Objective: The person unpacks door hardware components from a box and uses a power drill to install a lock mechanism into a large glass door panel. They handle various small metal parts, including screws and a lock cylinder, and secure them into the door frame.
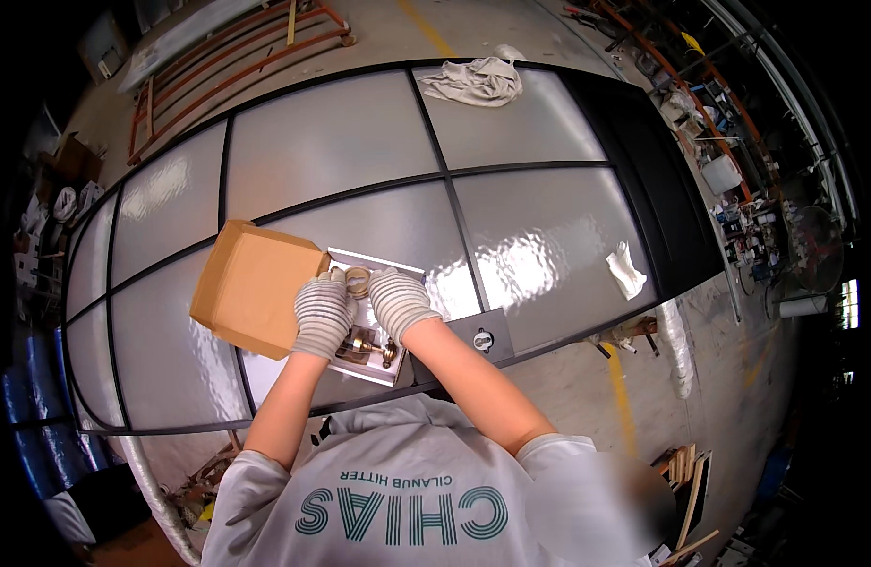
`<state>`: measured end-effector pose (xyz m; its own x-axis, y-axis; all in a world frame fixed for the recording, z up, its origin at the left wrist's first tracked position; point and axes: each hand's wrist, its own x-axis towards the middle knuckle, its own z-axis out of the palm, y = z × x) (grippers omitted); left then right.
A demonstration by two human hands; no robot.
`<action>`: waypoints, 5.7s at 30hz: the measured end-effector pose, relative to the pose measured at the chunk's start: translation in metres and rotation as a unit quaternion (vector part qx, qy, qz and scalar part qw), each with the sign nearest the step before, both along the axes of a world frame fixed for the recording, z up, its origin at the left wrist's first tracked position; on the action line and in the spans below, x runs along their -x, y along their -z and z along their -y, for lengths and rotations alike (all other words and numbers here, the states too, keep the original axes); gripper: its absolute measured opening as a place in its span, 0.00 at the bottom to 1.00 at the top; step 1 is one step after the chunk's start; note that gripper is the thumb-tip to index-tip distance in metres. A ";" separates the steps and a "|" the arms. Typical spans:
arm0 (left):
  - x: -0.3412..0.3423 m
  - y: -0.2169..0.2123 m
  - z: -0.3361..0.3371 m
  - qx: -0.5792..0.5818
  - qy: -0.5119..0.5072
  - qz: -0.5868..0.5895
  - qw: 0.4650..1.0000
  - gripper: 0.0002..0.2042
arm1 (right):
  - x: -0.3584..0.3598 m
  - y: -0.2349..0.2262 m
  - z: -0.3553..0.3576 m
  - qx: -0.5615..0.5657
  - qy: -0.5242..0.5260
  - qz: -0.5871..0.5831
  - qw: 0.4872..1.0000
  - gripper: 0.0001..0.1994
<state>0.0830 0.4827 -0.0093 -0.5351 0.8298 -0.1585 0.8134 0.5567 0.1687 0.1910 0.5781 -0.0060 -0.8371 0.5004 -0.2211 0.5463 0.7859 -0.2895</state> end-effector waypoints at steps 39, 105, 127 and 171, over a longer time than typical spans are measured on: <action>-0.033 -0.027 0.038 -0.280 0.150 0.129 0.940 0.20 | -0.104 -0.022 -0.039 0.622 0.264 -0.314 0.667 0.06; 0.077 -0.073 0.203 -0.760 -0.356 0.404 0.363 0.09 | 0.113 -0.041 0.058 -0.120 -0.189 0.066 0.972 0.24; 0.137 0.001 0.043 -0.206 -0.326 0.108 0.916 0.23 | -0.018 -0.051 0.089 0.037 0.066 -0.115 0.990 0.25; -0.292 -0.009 0.344 -0.740 -0.377 0.557 0.007 0.24 | -0.126 -0.044 0.321 0.267 -0.647 -0.156 0.697 0.20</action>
